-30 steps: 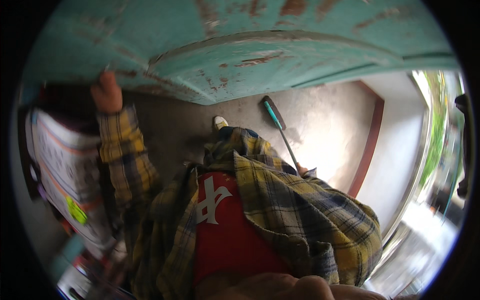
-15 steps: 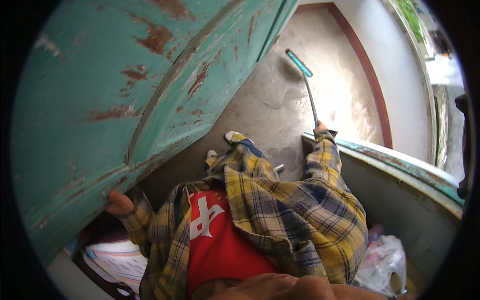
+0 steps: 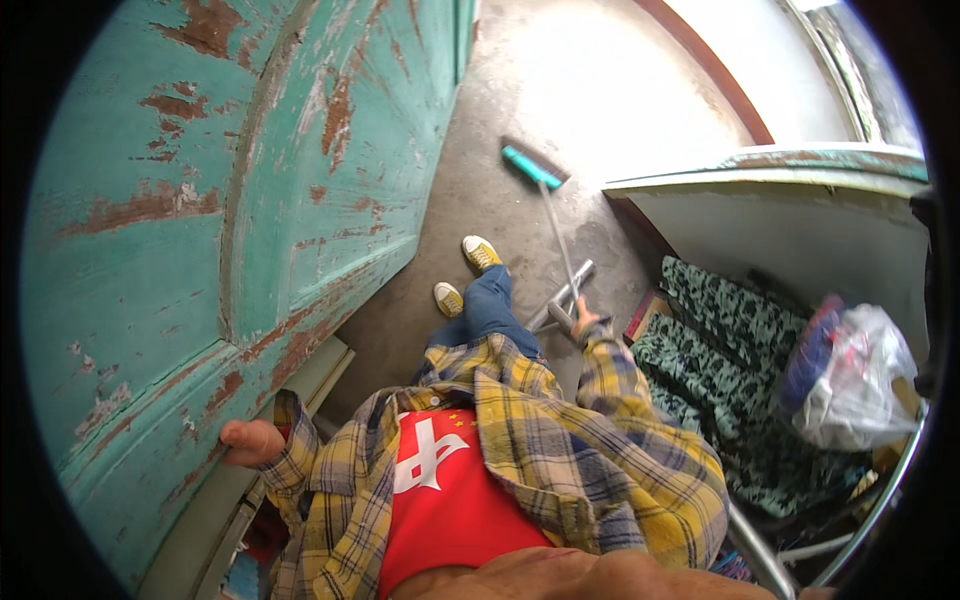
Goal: The person sweeps a concrete floor with a long-handled broom, moving debris toward a doorway. The person navigates around a bed, a clothes rack, and stacked boxes while sweeping.
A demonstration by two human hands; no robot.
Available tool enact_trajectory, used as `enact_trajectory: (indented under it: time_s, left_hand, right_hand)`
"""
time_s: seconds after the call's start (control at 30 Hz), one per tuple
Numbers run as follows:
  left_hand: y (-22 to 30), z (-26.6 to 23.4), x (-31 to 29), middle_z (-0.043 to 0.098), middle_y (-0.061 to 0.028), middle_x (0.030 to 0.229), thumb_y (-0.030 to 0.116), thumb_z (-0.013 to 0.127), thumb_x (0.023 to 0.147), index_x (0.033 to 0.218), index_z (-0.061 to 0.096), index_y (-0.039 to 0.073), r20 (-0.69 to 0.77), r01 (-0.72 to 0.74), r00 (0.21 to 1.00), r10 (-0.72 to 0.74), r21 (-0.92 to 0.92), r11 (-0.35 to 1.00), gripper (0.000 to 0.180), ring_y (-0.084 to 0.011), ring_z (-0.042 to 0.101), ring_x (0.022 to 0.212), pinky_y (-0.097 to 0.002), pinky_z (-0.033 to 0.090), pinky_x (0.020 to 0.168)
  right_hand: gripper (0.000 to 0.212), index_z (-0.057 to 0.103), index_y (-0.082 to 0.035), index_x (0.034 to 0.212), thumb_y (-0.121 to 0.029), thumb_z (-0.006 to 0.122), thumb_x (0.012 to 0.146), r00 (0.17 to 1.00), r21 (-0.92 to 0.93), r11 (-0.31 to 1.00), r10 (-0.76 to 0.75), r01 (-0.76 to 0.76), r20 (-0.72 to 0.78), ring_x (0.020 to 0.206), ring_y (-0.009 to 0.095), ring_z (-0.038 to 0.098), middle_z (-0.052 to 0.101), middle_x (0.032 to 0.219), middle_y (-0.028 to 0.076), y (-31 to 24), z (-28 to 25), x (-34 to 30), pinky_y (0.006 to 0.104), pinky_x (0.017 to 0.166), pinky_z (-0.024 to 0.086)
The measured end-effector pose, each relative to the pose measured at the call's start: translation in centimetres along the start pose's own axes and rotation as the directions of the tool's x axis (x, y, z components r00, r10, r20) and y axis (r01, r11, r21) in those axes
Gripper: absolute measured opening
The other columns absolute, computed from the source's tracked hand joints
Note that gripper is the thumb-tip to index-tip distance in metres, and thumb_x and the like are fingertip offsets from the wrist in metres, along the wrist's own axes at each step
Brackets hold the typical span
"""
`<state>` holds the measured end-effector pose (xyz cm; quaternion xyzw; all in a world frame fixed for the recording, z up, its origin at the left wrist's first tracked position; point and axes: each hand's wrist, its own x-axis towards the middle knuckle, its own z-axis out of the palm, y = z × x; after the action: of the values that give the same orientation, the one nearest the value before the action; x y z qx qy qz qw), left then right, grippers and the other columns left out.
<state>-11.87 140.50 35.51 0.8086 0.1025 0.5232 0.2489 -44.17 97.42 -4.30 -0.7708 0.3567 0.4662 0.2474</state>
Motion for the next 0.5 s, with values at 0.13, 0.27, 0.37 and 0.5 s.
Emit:
enact_trajectory:
  time_s: [0.13,0.27,0.37,0.5]
  left_hand:
    - [2.2,1.5,-0.6,0.039,-0.0097,0.084,0.045,0.049,0.088,0.079,0.039,0.0,-0.034,0.035,0.999,-0.036,-0.037,0.999,0.047,-0.0212,0.039,0.074,-0.0368,0.032,0.065]
    - [2.5,2.2,-0.9,0.038,-0.0061,0.071,0.048,0.05,0.086,0.064,0.041,0.003,-0.041,0.051,0.998,-0.052,-0.034,0.998,0.051,-0.019,0.035,0.065,-0.0363,0.03,0.058]
    - [1.7,2.5,0.1,0.036,-0.0033,0.062,0.05,0.05,0.085,0.054,0.042,0.006,-0.025,0.029,0.999,-0.029,-0.023,0.999,0.055,-0.0173,0.033,0.057,-0.036,0.028,0.052]
    - [0.6,2.7,1.7,0.038,-0.0038,0.064,0.05,0.05,0.085,0.062,0.045,0.005,0.014,-0.087,0.996,0.088,-0.052,0.995,0.05,-0.0182,0.034,0.059,-0.0366,0.03,0.054]
  right_hand:
    - [0.063,0.035,-0.023,0.134,-0.02,0.059,0.075,1.0,0.109,0.994,-0.017,0.018,-0.005,0.105,0.037,0.054,0.055,0.114,0.022,-1.4,-4.5,-14.8,0.0417,0.091,0.041]
    - [0.06,0.041,-0.021,0.131,-0.015,0.063,0.075,0.99,0.306,0.952,0.013,0.03,-0.141,0.111,0.033,0.051,0.054,0.117,0.019,-0.8,-6.9,-20.5,0.0375,0.094,0.04]
    - [0.06,0.039,-0.024,0.132,-0.012,0.058,0.076,0.963,0.265,0.964,0.081,-0.01,-0.256,0.089,0.04,0.058,0.06,0.094,0.024,-0.9,-7.7,-15.7,0.0445,0.08,0.046]
    - [0.058,0.031,-0.025,0.135,-0.021,0.053,0.082,0.975,0.419,0.905,0.152,-0.073,-0.159,0.074,0.033,0.06,0.06,0.08,0.019,-0.2,-10.0,-1.1,0.0451,0.075,0.046]
